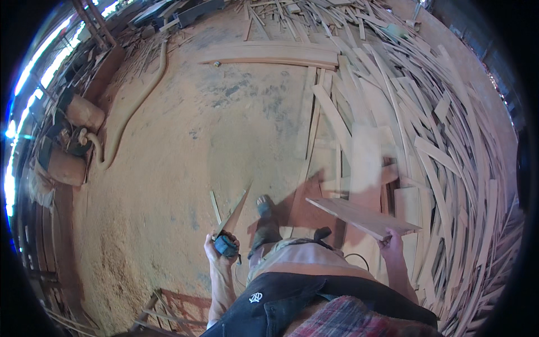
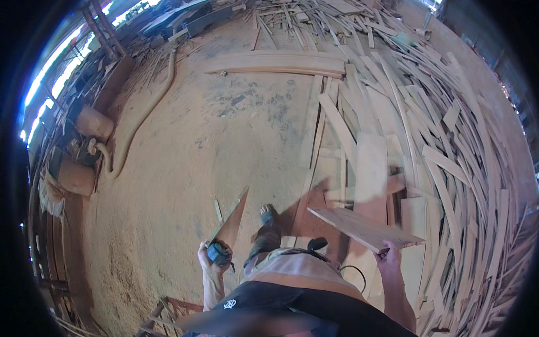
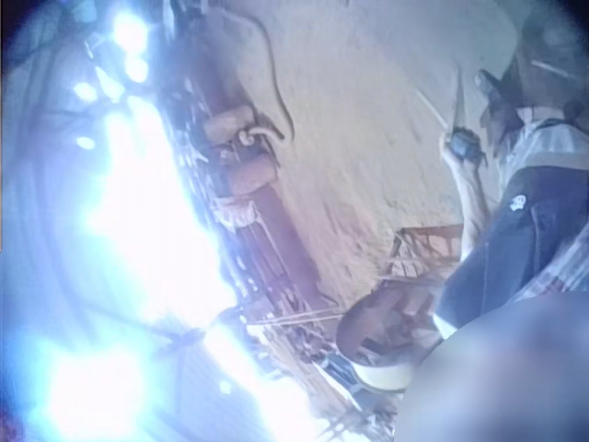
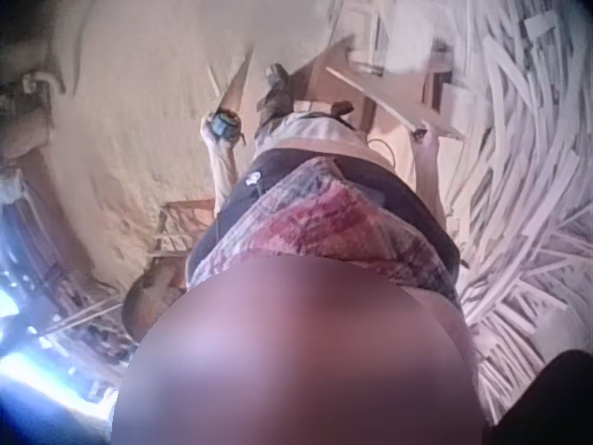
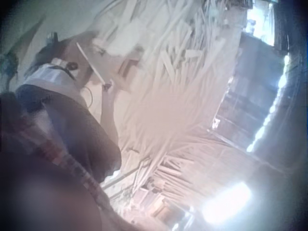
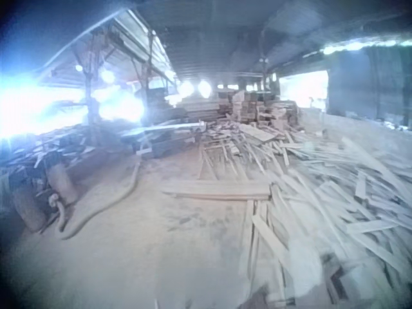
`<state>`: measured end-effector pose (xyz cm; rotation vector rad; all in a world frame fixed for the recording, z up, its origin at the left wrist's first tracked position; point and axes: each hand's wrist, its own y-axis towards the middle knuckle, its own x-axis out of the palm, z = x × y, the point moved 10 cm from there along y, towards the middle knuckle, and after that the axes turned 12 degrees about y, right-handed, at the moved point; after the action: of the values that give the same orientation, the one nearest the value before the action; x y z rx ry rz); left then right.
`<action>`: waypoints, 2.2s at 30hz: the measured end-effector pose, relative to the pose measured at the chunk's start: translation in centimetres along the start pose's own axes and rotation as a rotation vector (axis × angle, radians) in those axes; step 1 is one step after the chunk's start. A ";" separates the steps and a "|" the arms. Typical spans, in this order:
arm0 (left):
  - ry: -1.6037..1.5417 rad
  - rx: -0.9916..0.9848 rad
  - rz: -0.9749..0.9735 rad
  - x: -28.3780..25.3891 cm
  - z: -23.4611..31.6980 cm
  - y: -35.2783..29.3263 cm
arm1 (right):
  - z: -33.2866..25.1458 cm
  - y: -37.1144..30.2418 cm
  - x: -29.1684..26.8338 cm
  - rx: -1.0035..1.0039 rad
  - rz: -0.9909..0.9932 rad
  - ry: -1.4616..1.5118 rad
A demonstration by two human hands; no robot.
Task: The person applies glue to a wooden box, then picks up and inspects a wooden panel. They measure the box with a tape measure, move to a table saw, and measure the saw's fence. The person handles wood pieces and tools throughout the process.
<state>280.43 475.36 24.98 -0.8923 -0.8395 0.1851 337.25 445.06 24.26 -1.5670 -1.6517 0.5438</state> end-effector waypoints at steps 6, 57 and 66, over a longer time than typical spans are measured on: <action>0.003 -0.150 0.120 11.4 12.4 16.1 | 1.6 2.1 23.6 -0.039 -0.014 -0.010; -0.178 0.177 -0.007 134.7 107.5 141.1 | 3.2 59.6 237.6 0.034 -0.143 -0.283; -0.093 0.117 -0.025 146.2 120.9 164.9 | 2.1 57.3 274.4 -0.103 -0.435 -0.104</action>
<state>323.93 722.93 25.71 -0.7675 -0.9160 0.2531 389.52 719.57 46.14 -1.2085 -2.0532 0.3161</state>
